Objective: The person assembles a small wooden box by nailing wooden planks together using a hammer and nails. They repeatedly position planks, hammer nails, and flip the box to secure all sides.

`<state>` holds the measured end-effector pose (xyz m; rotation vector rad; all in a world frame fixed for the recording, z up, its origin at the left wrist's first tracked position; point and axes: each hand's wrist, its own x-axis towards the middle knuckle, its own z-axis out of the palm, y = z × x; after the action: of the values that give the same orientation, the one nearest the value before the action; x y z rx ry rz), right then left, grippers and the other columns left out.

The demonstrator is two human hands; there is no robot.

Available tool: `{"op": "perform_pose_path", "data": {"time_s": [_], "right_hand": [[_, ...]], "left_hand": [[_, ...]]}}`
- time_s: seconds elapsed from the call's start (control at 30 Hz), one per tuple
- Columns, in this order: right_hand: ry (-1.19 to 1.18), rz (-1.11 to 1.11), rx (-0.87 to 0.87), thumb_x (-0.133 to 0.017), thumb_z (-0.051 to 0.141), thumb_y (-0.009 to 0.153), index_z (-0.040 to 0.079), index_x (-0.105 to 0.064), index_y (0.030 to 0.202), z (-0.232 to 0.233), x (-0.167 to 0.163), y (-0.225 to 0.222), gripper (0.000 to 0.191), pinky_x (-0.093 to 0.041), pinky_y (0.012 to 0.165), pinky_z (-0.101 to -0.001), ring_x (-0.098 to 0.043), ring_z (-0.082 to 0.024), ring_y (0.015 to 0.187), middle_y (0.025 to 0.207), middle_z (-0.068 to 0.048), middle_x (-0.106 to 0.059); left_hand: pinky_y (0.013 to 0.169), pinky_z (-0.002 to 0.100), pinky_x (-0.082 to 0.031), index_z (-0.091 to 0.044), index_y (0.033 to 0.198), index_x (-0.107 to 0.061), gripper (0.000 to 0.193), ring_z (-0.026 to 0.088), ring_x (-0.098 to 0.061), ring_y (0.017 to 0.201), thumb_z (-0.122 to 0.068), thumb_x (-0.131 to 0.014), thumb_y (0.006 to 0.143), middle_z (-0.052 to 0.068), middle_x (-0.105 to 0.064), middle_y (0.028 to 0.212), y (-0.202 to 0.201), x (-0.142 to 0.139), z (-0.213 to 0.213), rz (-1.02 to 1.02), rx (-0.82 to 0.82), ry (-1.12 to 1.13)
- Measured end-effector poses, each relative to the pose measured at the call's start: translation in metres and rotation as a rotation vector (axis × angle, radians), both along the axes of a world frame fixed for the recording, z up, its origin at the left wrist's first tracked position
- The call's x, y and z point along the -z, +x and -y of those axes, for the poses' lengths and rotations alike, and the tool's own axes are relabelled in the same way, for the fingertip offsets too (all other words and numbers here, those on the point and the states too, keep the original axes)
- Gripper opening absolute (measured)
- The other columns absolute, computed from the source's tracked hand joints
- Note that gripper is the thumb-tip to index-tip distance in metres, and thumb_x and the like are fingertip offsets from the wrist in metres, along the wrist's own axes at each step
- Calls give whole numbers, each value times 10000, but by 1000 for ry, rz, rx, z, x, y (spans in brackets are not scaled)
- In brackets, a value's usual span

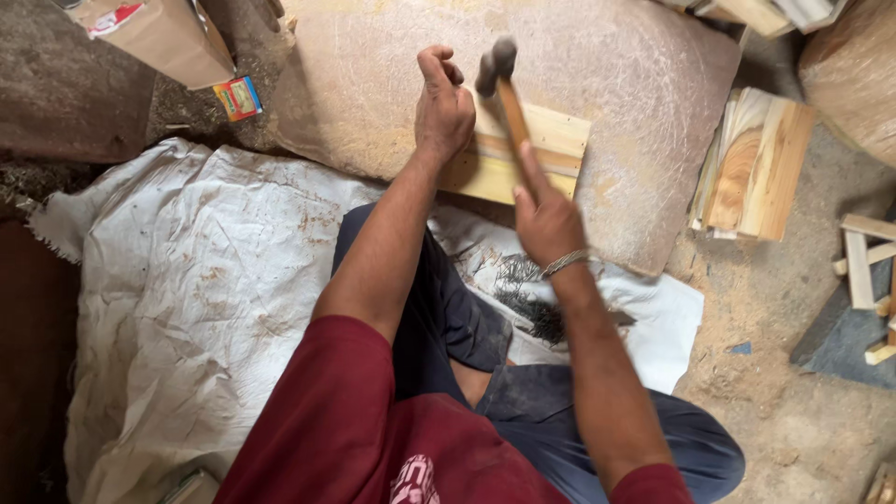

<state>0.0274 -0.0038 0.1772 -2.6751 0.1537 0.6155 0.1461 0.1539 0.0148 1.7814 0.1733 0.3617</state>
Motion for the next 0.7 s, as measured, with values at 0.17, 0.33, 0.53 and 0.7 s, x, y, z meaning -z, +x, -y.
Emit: {"op": "perform_pose_path", "data": {"time_s": [0.17, 0.33, 0.53, 0.7], "right_hand": [[454, 802, -211, -550, 172, 1165, 126, -320, 1626, 22, -17, 4, 517, -607, 640, -282, -691, -159, 751, 1289, -181, -749], [581, 1023, -111, -545, 138, 1148, 96, -301, 1616, 16, 5, -9, 530, -534, 462, -241, -638, -98, 628, 1101, -124, -742], [133, 168, 71, -607, 262, 1008, 366, -316, 1619, 24, 50, -23, 685, -606, 798, -434, -756, -360, 874, 1052, -236, -758], [242, 623, -64, -621, 198, 1063, 165, -319, 1632, 49, 50, -83, 645, -613, 847, -435, -736, -381, 1053, 1328, -295, -677]], "left_hand": [[651, 395, -546, -130, 1287, -254, 492, 194, -546, 804, 55, -415, 860, 47, -451, 945, -2, -6, -4, -76, -3, -28], [709, 415, -562, -138, 1201, -258, 472, 223, -546, 838, 61, -388, 794, 76, -426, 952, -5, -14, -2, 47, -12, -15], [762, 462, -528, -120, 1174, -270, 422, 269, -571, 851, 55, -434, 827, 112, -482, 972, -8, -19, 2, 9, -20, -25], [769, 443, -536, -79, 1221, -292, 434, 255, -567, 838, 74, -464, 853, 105, -479, 962, -9, -14, 6, 36, -41, -58]]}}
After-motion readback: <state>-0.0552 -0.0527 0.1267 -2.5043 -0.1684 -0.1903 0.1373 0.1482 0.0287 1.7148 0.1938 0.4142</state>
